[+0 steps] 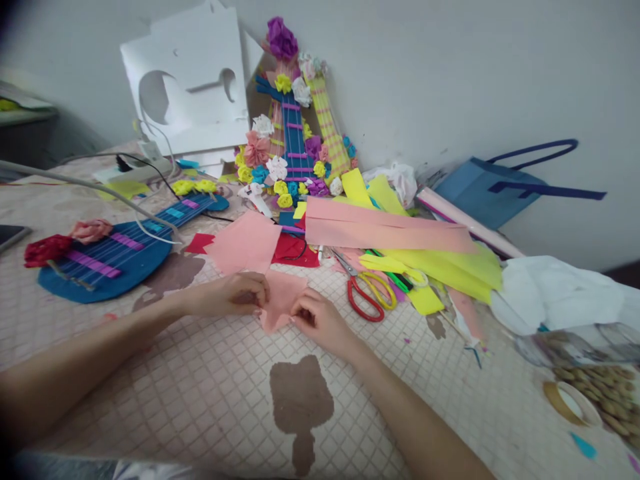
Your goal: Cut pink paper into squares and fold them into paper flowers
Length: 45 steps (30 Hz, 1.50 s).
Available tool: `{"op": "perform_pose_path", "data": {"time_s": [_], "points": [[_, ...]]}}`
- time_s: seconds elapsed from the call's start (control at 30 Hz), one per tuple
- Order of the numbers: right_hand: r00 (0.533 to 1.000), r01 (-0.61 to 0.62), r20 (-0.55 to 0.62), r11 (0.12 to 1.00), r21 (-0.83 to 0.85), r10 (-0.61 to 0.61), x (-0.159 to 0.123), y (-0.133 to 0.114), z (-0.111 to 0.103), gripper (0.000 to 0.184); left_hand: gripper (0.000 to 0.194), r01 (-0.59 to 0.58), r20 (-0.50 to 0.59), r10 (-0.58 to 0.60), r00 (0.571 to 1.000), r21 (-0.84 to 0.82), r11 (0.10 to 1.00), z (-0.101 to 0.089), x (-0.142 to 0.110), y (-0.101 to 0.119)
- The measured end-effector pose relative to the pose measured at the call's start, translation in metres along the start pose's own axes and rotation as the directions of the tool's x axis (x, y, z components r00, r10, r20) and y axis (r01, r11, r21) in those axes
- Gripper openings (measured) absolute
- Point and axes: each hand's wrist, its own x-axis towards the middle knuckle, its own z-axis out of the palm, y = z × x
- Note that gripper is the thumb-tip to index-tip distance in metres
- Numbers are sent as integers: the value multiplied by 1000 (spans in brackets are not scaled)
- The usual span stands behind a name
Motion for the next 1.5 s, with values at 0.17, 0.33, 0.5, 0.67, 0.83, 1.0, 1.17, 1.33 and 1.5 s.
{"op": "perform_pose_path", "data": {"time_s": [0.17,0.33,0.5,0.67,0.83,1.0,1.17,1.33,1.5], "points": [[999,-17,-43,999,-47,15,-2,0,7,7,9,77,-50,-75,996,37,996,6,-1,3],[997,-25,-76,997,-79,19,-1,-2,12,7,4,116,-111,-106,988,93,989,11,-1,8],[992,-58,-116,991,-121,44,1,-7,15,9,4,134,-149,-111,983,151,979,16,0,10],[987,-95,-148,981,-167,71,2,-9,20,10,4,172,-201,-128,971,215,961,25,0,10],[979,-112,-194,970,-218,69,2,-7,26,10,7,192,-242,-129,962,258,947,30,1,11],[977,-119,-204,961,-249,68,3,-4,29,9,7,248,-271,-174,947,270,930,33,2,13],[975,-124,-210,954,-272,67,3,-2,31,9,8,316,-301,-226,926,292,903,36,1,16],[973,-140,-217,946,-293,77,4,-4,30,9,7,335,-335,-221,916,334,881,40,0,17],[971,-155,-223,934,-323,84,4,-5,31,11,6,340,-347,-219,912,341,877,43,0,16]]}}
